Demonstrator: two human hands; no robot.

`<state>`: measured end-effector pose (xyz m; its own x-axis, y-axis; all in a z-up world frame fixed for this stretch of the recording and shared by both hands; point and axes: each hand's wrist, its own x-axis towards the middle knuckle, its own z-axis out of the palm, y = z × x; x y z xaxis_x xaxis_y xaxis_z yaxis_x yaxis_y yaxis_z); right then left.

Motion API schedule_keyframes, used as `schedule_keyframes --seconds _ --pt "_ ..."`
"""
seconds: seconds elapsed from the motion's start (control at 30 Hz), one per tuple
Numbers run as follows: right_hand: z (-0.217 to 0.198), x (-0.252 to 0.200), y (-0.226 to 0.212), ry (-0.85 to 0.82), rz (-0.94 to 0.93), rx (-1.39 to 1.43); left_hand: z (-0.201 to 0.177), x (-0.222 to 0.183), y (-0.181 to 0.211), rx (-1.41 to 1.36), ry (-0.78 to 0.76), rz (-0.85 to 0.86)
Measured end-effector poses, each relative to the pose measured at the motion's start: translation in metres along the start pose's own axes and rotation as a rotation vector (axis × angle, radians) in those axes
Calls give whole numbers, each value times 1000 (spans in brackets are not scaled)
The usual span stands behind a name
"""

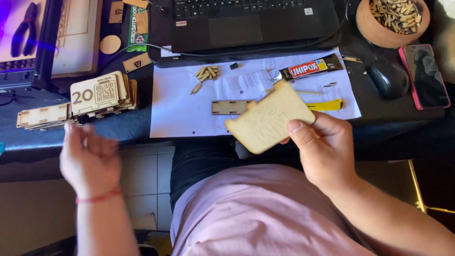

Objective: Applying glue to the edges of laser-cut wooden components and assembling them into a small structure.

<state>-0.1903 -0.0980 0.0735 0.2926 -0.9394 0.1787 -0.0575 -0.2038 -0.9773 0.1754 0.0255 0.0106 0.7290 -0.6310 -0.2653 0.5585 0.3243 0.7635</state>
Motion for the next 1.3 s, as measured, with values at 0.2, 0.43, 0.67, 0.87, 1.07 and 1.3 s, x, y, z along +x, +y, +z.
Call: schedule_keyframes --seconds 0.2,0.43,0.67,0.87,1.07,1.3 --pt "-11 19 -8 -27 -80 -283 -7 -43 -9 800 64 476" --pt "8 62 -58 -546 -674 -938 102 -93 29 1250 -680 980" --pt "30 98 -57 -641 -723 -1292 171 -42 -11 1312 -1150 1198" --pt "10 114 -9 -759 -459 -1130 152 -10 -40 1226 -1048 1036" --pt "21 112 17 -770 -456 -1221 135 9 -65 1442 -1110 889" --pt "25 113 31 -793 -401 -1191 130 15 -72 1436 -1121 1000"
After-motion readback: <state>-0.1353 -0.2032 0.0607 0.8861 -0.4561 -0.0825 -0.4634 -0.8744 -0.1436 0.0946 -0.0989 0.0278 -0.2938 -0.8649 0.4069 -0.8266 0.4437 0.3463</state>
